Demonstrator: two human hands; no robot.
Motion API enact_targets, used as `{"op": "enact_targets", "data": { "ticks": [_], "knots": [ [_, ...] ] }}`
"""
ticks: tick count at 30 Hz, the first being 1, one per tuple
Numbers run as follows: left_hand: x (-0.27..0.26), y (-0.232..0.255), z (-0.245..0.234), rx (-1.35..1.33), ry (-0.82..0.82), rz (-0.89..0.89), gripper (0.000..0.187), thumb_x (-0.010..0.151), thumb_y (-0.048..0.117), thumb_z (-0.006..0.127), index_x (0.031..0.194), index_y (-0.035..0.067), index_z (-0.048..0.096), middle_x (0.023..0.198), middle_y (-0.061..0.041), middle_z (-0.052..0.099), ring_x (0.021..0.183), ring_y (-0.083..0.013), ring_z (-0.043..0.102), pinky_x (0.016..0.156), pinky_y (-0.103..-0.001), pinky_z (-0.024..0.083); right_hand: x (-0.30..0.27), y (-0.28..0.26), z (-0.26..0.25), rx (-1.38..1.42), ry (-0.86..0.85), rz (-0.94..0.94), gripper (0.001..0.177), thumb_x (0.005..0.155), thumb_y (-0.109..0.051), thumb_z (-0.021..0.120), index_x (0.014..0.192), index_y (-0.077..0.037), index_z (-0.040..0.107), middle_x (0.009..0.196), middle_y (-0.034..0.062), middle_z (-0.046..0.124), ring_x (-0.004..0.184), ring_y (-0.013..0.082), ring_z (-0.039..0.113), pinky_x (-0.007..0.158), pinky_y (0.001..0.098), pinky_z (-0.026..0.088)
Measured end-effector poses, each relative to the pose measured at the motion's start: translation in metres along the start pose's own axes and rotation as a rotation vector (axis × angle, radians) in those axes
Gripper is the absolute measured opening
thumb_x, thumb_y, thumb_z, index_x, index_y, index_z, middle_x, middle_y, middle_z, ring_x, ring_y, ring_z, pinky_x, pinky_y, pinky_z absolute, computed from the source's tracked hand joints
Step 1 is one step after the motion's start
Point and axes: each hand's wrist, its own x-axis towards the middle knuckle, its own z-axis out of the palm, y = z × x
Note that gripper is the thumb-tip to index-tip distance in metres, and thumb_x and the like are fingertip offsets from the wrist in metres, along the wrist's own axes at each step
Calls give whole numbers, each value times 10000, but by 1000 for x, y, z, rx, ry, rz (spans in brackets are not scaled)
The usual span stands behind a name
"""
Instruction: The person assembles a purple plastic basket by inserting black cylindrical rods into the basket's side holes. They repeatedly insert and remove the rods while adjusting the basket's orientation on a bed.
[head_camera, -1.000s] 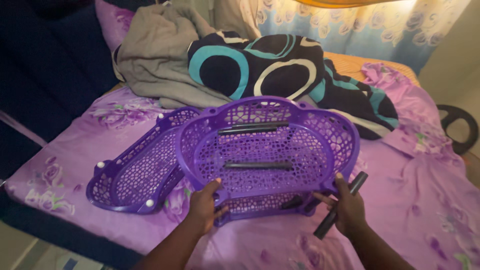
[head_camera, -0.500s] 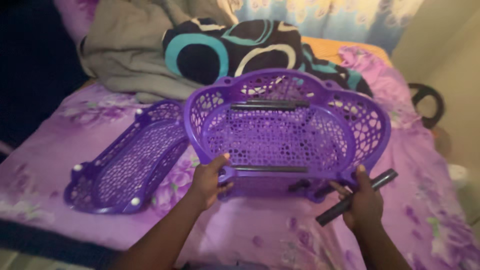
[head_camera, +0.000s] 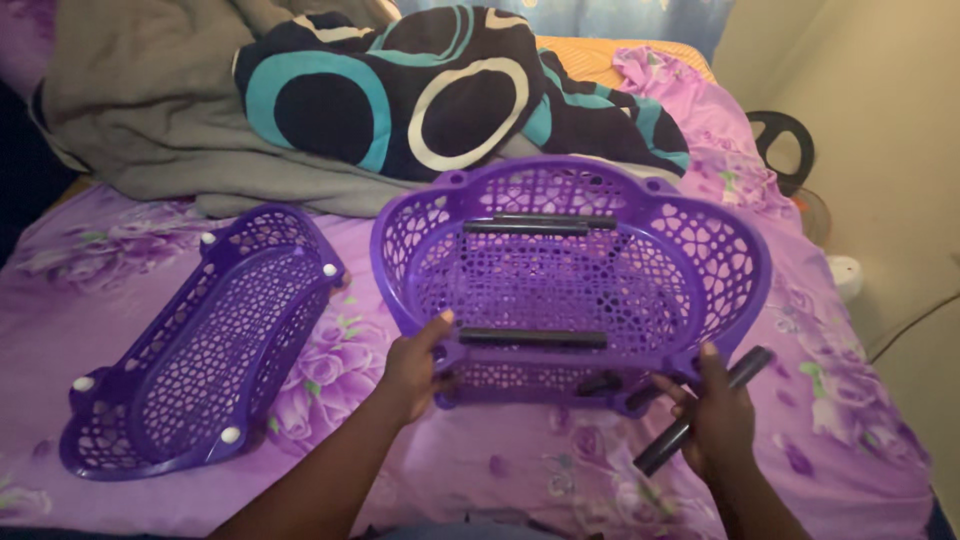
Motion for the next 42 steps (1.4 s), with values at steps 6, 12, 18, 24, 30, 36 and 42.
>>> {"op": "enact_targets", "data": {
  "ticks": [6,12,18,24,30,36,42],
  "knots": [
    [-3,7,1,51,19,-16,489,826,490,720,1093,83,678,982,-75,686,851,-268,679,701,-454,616,-3,-1,5,-109,-26,-1,487,966,-488,629,1213,-77,542,1066,111,672,750,250,713,471,282,428],
    [-1,-3,-10,158,-4,70,513,840,482,723,1083,32,696,957,-100,698,787,-239,717,626,-423,649,-6,7,-1,-154,4,-27,494,956,-500,663,1186,-78,548,950,93,655,553,208,624,456,304,459],
    [3,-2,-8,189,-7,64,514,847,492,705,1088,39,707,931,-102,722,752,-236,716,620,-414,635,-5,1,-2,-179,18,-85,466,956,-451,688,1120,-28,584,930,114,697,508,193,598,448,303,466],
    [-5,9,-4,215,39,58,491,833,484,705,1084,62,699,931,-70,718,762,-215,726,596,-396,636,-8,-2,2,-118,23,-50,447,948,-430,720,1109,-31,596,873,73,674,492,164,585,445,287,469],
    [-11,15,-2,366,182,118,622,833,538,719,1155,7,693,955,-121,674,763,-275,659,582,-429,546,-15,-12,10,-173,113,-143,461,895,-341,787,1128,-7,570,855,86,662,469,179,570,407,289,447],
    [-1,14,-6,800,558,500,1176,815,627,806,1467,-157,221,1460,-351,358,1377,-428,366,1149,-458,302,-28,-27,25,-338,208,-331,468,865,-239,809,1190,-7,565,948,84,683,534,160,622,425,289,492],
    [-8,24,-5,1007,618,879,1159,893,523,750,1557,-143,72,1638,-368,150,1541,-457,131,1225,-508,140,-38,-44,40,-481,264,-494,479,853,-164,797,1239,-30,545,972,94,654,553,186,653,459,309,526]
  ]
}}
